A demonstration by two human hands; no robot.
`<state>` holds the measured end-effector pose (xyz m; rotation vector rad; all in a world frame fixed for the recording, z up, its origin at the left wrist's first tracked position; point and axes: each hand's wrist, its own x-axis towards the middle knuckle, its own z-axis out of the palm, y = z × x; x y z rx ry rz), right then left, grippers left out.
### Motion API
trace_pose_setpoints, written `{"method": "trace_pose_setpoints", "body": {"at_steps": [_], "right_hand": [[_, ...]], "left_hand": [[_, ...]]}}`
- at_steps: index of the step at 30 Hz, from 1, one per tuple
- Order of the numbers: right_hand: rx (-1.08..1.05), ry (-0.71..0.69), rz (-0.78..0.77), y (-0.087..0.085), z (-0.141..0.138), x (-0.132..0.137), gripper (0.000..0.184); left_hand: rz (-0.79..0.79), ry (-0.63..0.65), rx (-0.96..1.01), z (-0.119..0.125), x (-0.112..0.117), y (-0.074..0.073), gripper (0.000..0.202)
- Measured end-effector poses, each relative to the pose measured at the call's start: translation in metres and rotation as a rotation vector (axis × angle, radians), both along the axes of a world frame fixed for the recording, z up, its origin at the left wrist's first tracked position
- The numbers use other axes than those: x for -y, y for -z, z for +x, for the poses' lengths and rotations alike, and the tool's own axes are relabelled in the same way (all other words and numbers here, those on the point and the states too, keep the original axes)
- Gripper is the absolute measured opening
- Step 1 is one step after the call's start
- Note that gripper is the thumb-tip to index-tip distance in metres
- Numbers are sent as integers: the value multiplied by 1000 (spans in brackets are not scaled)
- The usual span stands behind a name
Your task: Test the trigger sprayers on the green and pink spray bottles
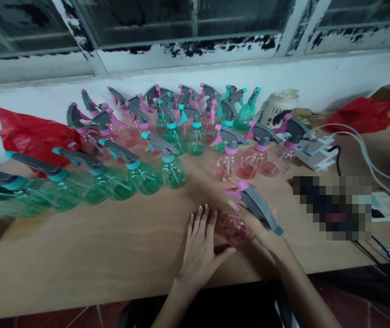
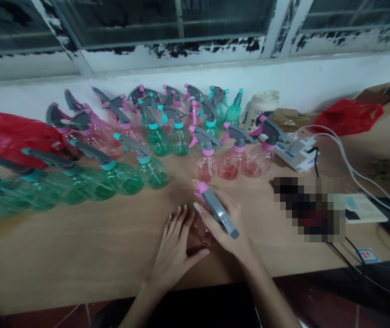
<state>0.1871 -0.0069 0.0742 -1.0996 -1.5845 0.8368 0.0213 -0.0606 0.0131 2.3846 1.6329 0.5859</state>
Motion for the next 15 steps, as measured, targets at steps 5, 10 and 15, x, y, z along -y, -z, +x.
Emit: {"method": "trace_pose_setpoints", "body": {"at_steps": [5,10,15], "right_hand": [[15,-32,2,4,2,-3,15],[17,-44,10,-9,-2,-3,15],[43,-87,17,-28,-2,-1,15]], "left_hand": [[-6,0,-4,0,0,0,88],[-23,3,-22,0,0,-2,88],[-30,3,-3,0,0,-3,87]]}}
